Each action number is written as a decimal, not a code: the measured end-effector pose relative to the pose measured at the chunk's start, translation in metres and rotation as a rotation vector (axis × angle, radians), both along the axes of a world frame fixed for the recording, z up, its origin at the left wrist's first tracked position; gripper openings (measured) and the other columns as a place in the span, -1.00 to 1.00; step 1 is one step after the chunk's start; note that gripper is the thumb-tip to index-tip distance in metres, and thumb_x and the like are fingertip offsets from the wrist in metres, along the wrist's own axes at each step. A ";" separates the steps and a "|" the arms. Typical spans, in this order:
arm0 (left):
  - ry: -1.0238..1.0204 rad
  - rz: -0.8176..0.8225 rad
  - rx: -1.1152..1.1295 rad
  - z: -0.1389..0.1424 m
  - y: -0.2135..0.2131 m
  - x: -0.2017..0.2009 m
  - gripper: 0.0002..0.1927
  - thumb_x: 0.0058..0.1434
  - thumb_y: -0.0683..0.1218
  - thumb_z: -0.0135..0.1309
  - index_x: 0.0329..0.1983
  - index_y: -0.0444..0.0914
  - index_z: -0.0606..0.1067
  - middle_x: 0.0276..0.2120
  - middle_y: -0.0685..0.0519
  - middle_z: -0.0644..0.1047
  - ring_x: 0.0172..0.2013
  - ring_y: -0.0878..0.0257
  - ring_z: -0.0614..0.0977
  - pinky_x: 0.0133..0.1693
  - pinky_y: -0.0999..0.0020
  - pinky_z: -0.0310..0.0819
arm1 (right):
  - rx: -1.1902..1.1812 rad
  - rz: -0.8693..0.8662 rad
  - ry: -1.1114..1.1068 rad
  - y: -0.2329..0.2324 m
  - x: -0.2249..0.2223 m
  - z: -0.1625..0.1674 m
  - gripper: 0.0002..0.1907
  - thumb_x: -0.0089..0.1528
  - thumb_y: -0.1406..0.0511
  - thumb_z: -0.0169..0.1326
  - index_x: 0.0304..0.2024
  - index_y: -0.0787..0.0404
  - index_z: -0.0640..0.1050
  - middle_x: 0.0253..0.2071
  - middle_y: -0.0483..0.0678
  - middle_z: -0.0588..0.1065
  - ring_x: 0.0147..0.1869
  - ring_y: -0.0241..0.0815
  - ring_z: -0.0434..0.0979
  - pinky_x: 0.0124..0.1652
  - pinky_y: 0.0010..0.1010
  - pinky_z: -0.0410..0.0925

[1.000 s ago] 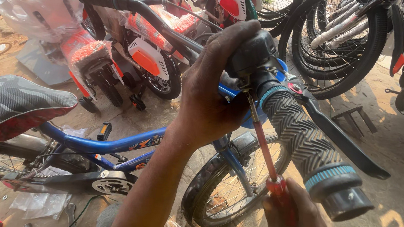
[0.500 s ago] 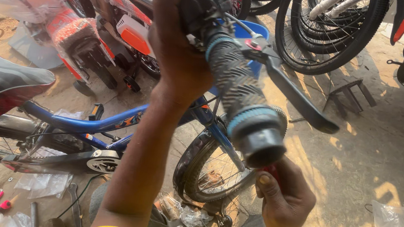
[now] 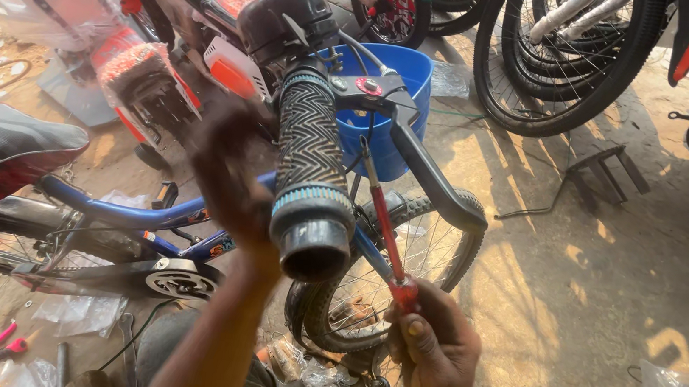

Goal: The person adjusts the bicycle seat, installs a bell on the handlebar, and tightens the front wheel nuts. They use a screwdriver and wrench to secure the components.

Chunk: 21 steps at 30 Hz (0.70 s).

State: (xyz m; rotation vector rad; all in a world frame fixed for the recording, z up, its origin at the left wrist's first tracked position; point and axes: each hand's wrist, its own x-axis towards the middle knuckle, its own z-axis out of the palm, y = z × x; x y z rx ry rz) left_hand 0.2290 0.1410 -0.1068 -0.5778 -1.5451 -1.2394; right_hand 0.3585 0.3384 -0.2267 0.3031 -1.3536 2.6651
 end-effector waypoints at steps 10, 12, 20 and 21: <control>-0.385 -0.275 -0.172 -0.041 -0.009 0.045 -0.67 0.49 0.05 0.08 0.08 -0.30 0.52 -0.09 -0.02 0.63 -0.07 0.19 0.68 0.01 0.30 0.61 | 0.040 0.220 -0.088 -0.035 0.003 -0.013 -0.46 0.38 0.22 0.07 0.33 0.44 0.39 -0.31 0.02 0.53 -0.50 -0.38 0.40 -0.55 -0.61 0.28; -0.295 -0.111 -0.082 0.005 -0.035 0.027 -0.55 0.46 0.14 0.09 0.12 -0.33 0.49 -0.06 -0.02 0.61 -0.09 0.23 0.69 -0.02 0.34 0.59 | -0.002 0.205 -0.086 -0.036 0.004 -0.014 -0.47 0.38 0.23 0.07 0.30 0.45 0.41 -0.31 0.04 0.54 -0.52 -0.36 0.41 -0.57 -0.60 0.28; -0.254 -0.738 -0.048 0.088 -0.047 -0.065 -0.45 0.37 0.17 0.36 0.06 -0.39 0.55 -0.18 0.01 0.62 -0.16 0.30 0.65 -0.09 0.38 0.55 | 0.000 0.167 -0.198 -0.046 0.009 -0.015 -0.49 0.36 0.23 0.05 0.28 0.43 0.42 -0.37 0.03 0.52 -0.53 -0.35 0.42 -0.58 -0.59 0.28; -0.262 -0.761 -0.062 0.088 -0.044 -0.069 -0.45 0.35 0.17 0.39 0.06 -0.39 0.55 -0.17 0.01 0.62 -0.17 0.29 0.66 -0.09 0.37 0.58 | 0.019 0.155 -0.195 -0.046 0.009 -0.015 -0.49 0.37 0.23 0.05 0.27 0.43 0.42 -0.37 0.02 0.52 -0.53 -0.35 0.41 -0.58 -0.59 0.28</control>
